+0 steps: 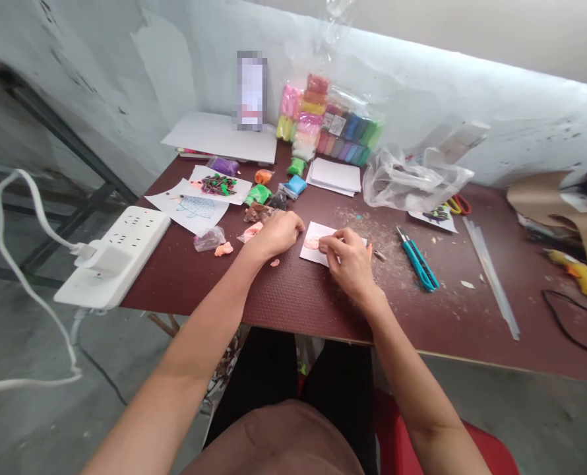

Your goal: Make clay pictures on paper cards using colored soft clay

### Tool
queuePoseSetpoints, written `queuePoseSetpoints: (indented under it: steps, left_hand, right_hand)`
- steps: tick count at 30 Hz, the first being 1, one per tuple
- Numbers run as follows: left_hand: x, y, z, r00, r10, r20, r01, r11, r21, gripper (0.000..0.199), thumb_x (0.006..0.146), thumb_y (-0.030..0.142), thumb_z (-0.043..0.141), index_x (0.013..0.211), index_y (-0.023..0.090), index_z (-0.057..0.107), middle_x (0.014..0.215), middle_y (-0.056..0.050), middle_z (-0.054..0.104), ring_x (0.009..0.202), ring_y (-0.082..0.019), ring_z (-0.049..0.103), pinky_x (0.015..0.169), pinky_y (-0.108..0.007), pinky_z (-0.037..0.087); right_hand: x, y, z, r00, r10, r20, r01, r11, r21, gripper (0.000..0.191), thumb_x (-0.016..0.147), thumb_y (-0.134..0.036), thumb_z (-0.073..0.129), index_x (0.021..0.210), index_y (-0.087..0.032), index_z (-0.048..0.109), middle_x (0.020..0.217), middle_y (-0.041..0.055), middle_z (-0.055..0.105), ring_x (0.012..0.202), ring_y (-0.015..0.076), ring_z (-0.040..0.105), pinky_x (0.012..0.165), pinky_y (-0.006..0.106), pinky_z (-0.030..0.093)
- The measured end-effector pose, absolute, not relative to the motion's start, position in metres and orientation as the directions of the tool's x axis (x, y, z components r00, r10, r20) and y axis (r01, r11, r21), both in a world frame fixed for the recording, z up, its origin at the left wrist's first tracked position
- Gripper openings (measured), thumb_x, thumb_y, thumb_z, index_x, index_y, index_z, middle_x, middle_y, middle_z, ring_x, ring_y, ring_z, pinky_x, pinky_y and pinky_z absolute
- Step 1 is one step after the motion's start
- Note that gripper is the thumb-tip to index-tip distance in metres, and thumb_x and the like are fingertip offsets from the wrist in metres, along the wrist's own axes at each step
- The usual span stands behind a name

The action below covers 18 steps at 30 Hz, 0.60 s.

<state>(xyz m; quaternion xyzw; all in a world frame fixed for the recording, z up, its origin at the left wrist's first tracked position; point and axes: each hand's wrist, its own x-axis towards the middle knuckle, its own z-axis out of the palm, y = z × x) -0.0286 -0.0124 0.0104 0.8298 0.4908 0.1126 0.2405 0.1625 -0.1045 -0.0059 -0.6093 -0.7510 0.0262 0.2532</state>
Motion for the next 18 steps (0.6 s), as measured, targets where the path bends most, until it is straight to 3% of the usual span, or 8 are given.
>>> queuePoseSetpoints:
  steps: [4,9,18]
  left_hand:
    - [-0.03,-0.011,0.013,0.464,0.886,-0.021,0.747,-0.379,0.546,0.037,0.095,0.007,0.05,0.11,0.013,0.084,0.104,-0.013,0.083,0.1,-0.023,0.076,0.097,-0.031,0.054]
    - [-0.029,-0.013,0.021,0.442,0.896,0.045,0.706,-0.378,0.598,0.035,0.094,0.009,0.047,0.103,0.014,0.081,0.103,-0.011,0.082,0.097,-0.023,0.074,0.091,-0.032,0.054]
    - [-0.032,-0.012,0.022,0.446,0.895,0.011,0.409,-0.214,0.887,0.026,0.087,0.007,0.052,0.091,0.01,0.078,0.078,-0.005,0.076,0.054,-0.01,0.062,0.059,-0.021,0.049]
  right_hand:
    - [0.161,-0.107,-0.011,-0.235,0.905,0.354,0.852,0.367,-0.374,0.035,0.095,-0.008,0.05,0.106,-0.02,0.081,0.107,0.0121,0.071,0.099,0.0243,0.064,0.092,0.041,0.05]
    - [0.161,-0.107,-0.015,-0.214,0.886,0.412,0.837,0.384,-0.389,0.033,0.092,-0.007,0.05,0.103,-0.019,0.08,0.107,0.0123,0.072,0.101,0.025,0.065,0.093,0.041,0.052]
    - [0.164,-0.107,-0.008,-0.021,0.934,0.357,0.884,0.184,-0.43,0.031,0.095,-0.015,0.052,0.103,-0.024,0.081,0.105,0.0098,0.07,0.099,0.0256,0.065,0.095,0.045,0.047]
